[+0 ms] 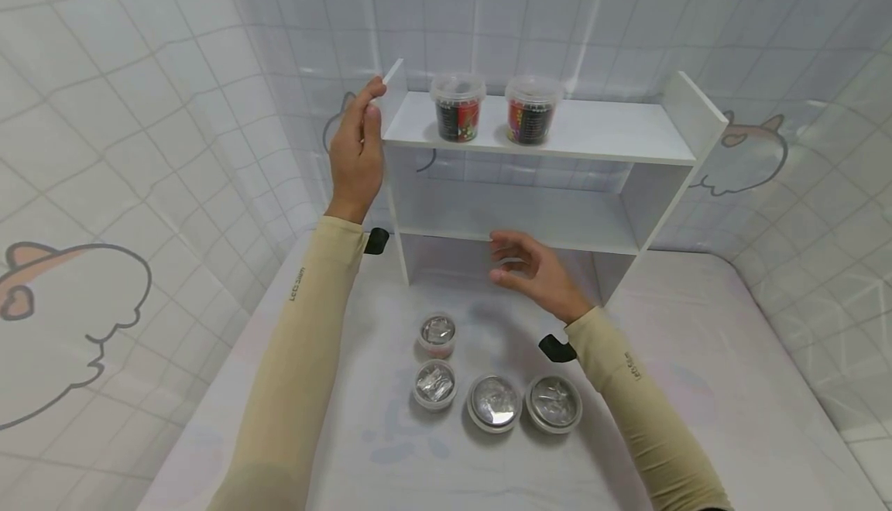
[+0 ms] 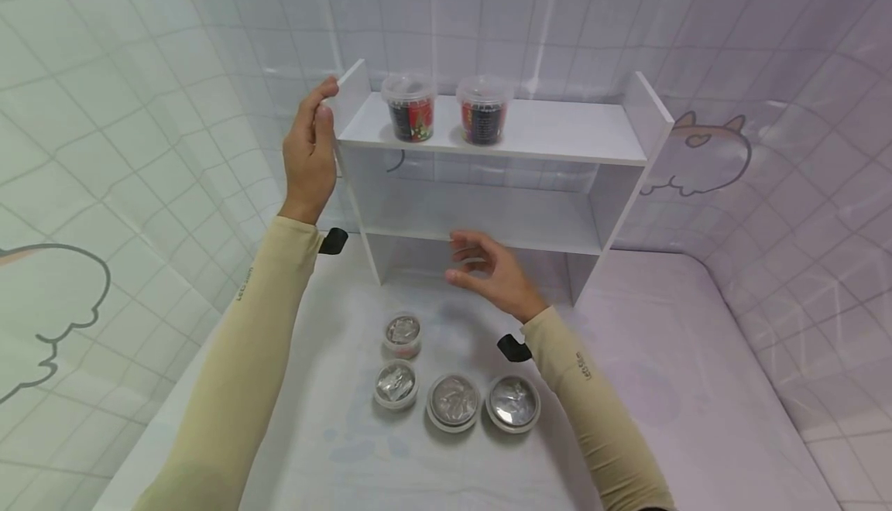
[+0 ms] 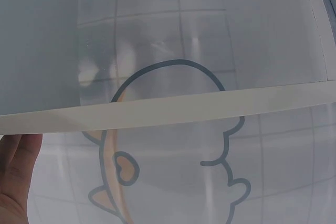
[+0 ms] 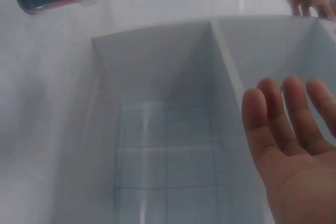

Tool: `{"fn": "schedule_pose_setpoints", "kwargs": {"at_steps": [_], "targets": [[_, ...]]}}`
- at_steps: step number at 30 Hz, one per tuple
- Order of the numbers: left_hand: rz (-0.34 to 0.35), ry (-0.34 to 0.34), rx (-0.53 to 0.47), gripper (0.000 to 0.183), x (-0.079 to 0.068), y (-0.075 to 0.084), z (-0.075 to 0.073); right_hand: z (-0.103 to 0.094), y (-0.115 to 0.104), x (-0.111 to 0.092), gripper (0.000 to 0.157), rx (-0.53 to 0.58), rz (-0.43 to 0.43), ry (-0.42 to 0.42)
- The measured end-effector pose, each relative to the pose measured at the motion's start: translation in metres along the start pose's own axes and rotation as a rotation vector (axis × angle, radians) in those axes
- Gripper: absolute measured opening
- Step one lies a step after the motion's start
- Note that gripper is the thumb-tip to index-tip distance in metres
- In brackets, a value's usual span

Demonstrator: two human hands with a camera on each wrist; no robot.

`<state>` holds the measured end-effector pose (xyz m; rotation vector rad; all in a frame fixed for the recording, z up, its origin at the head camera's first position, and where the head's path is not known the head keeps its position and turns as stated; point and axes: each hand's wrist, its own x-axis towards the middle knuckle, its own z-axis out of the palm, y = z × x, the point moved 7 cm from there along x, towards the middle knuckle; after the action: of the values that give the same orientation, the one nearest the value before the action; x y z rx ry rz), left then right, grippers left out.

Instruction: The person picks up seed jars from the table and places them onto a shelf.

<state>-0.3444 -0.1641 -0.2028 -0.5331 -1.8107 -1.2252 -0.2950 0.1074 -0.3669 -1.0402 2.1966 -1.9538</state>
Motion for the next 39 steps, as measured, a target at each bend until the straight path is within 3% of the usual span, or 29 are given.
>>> {"fn": "schedule_pose_setpoints", "kwargs": {"at_steps": [7,12,20,31,39], "targets": [[-0.021,0.002,-0.011,0.033,-0.003,0.02,-0.002,0.009,0.013,-0.003,0.062,0.017,0.035,-0.022],[-0.009,0.006,-0.031,0.033,-0.003,0.016,-0.001,0.018,0.023,-0.003,0.062,0.007,0.059,-0.048],[-0.018,0.004,-0.007,0.033,0.001,-0.017,0.002,0.032,0.036,-0.002,0.06,-0.047,0.103,-0.075],[-0.015,-0.001,-0.019,0.032,0.001,-0.012,0.001,0.053,0.048,0.001,0.066,-0.058,0.166,-0.151],[-0.011,-0.001,-0.013,0.033,0.0,-0.011,0.0,0.07,0.056,0.0,0.074,-0.126,0.187,-0.264]]}}
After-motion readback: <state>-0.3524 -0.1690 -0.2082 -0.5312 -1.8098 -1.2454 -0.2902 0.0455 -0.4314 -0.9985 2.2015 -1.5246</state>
